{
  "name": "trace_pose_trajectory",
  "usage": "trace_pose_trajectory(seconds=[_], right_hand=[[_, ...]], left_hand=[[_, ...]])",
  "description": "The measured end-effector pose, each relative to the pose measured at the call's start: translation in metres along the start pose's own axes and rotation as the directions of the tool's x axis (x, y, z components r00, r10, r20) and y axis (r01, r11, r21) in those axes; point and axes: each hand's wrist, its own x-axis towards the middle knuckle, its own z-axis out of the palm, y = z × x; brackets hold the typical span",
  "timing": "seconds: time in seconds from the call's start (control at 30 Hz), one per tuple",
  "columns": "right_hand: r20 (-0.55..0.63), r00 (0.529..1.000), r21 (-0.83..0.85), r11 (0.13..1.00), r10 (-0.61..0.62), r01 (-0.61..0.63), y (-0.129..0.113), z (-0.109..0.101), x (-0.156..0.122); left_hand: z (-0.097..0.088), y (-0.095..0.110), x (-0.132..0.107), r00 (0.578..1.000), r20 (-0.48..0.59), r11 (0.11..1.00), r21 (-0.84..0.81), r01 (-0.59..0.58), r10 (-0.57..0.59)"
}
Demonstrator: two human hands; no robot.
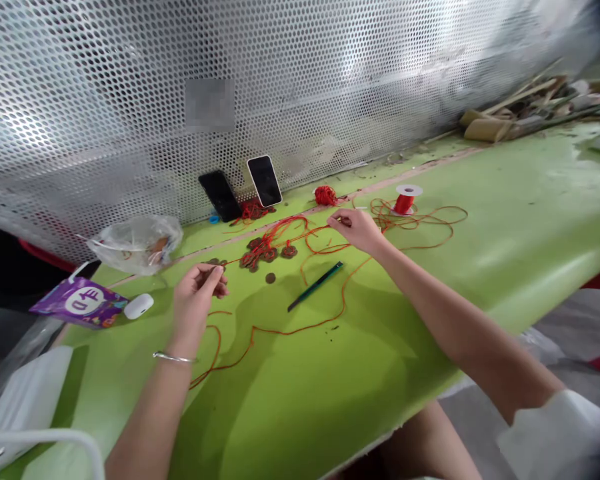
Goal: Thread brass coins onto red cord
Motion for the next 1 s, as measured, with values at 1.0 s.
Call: trace_pose_trajectory(seconds=[1.0], right_hand=[[0.158,0.974,0.864,0.455,0.165,-0.217,-0.041,-0.006,0.009]], left_hand=[[-0.007,-0.021,-0.026,0.994,-0.043,0.963,0.255,-0.087,0.101]])
